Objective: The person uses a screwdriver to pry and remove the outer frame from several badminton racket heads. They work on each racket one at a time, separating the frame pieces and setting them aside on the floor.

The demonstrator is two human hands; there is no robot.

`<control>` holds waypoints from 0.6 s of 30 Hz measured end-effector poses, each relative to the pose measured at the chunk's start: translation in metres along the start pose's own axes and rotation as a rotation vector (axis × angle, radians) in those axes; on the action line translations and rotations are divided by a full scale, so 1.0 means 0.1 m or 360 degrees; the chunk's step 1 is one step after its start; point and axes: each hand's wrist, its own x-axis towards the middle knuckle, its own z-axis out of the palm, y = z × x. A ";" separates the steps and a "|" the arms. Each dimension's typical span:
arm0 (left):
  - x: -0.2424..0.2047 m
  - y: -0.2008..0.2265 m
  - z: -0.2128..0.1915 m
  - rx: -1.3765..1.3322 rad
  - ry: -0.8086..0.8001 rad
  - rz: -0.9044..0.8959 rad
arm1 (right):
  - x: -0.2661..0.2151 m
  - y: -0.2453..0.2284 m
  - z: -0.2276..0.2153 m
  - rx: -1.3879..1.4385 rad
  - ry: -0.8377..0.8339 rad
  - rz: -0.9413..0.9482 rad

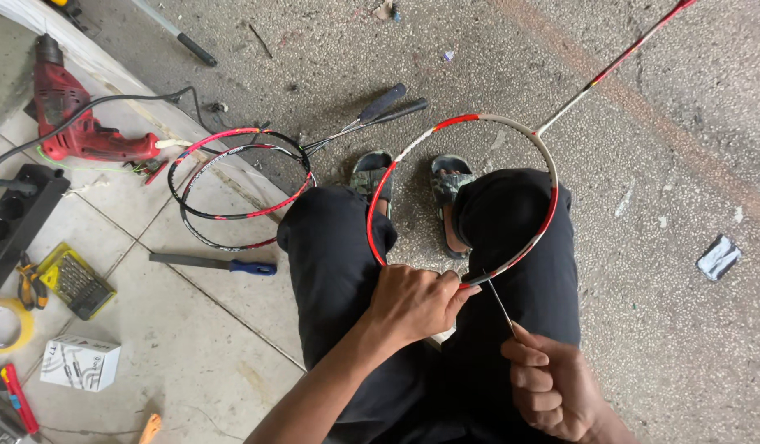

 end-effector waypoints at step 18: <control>0.01 0.00 -0.11 -0.0029 0.0103 0.0085 | 0.13 0.28 0.28 -0.2600 0.2213 -0.0595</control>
